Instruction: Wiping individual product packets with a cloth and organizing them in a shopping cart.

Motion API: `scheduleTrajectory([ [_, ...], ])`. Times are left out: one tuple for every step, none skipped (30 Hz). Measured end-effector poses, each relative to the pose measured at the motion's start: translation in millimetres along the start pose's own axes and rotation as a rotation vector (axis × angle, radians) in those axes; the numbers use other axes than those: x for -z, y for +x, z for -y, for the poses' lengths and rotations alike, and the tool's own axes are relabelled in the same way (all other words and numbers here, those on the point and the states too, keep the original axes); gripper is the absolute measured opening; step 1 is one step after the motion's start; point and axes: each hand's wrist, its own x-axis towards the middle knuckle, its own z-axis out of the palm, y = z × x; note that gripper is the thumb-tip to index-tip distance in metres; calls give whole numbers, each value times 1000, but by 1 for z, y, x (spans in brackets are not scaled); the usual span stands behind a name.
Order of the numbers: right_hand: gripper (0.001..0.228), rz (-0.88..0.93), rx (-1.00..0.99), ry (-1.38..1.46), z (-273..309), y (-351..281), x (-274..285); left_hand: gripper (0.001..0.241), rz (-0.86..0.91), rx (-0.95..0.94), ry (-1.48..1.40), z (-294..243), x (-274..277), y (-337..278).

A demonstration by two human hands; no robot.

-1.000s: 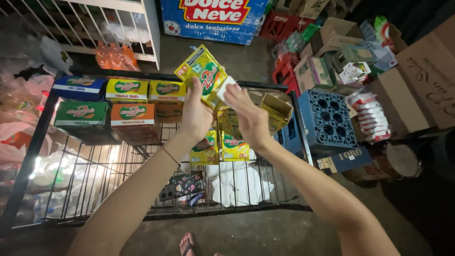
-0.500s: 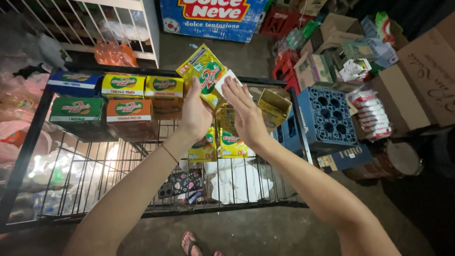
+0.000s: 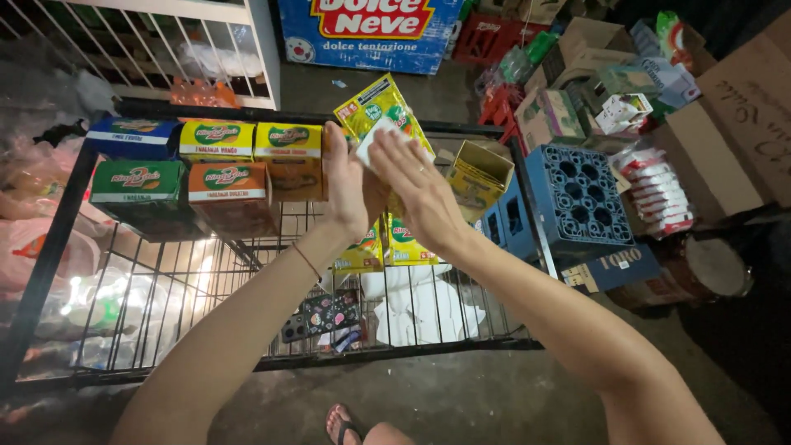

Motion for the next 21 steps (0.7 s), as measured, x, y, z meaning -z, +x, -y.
scheduleTrajectory([
  [59, -4, 0, -5, -2, 1, 2, 98, 6, -2, 0, -2, -3, -1],
  [63, -34, -2, -56, -4, 2, 5, 98, 20, -20, 52, -5, -5, -1],
  [66, -61, -6, -105, -5, 2, 7, 99, 32, -36, 104, -7, -7, -2],
  [66, -63, -8, -108, -6, 1, 7, 99, 36, -36, 104, 20, 18, 22],
  [66, -70, -16, -106, -6, 1, 7, 90, 178, -6, -80, 46, 44, 46],
  [66, -77, -24, -105, -7, 2, 6, 84, 320, 25, -264, 72, 69, 70],
  [66, -77, -26, -105, -3, 3, 7, 84, 320, 27, -263, 60, 57, 57],
  [64, -64, -7, -85, 0, 5, 9, 89, 310, 49, -224, 47, 44, 44],
  [61, -46, 15, -64, 4, 6, 9, 94, 295, 68, -187, 35, 33, 31],
  [61, -44, 17, -62, 5, 4, 6, 94, 292, 67, -189, 32, 31, 27],
  [61, 5, 23, -12, 5, 3, 2, 104, 309, 147, -119, 27, 29, 26],
  [60, 55, 28, 37, 4, 3, -1, 115, 326, 227, -49, 23, 26, 24],
  [60, 55, 27, 37, 3, 2, -1, 115, 326, 229, -49, 28, 28, 25],
  [62, 60, 28, 43, 2, 2, -2, 114, 337, 234, -49, 32, 30, 26],
  [64, 64, 28, 50, 1, 1, -3, 114, 348, 240, -48, 37, 32, 27],
  [64, 63, 25, 50, 2, 3, -1, 114, 348, 243, -47, 38, 34, 29],
  [61, 52, 20, 33, 2, 5, 1, 113, 385, 254, -26, 39, 37, 31],
  [58, 41, 16, 15, 3, 7, 3, 113, 421, 265, -4, 40, 39, 33],
  [58, 40, 16, 13, -2, 6, 5, 113, 422, 264, -5, 35, 35, 29],
  [61, 43, -6, 39, -6, 5, 6, 114, 432, 253, 26, 31, 30, 24],
  [65, 47, -27, 65, -10, 5, 7, 115, 442, 241, 56, 27, 26, 20],
])
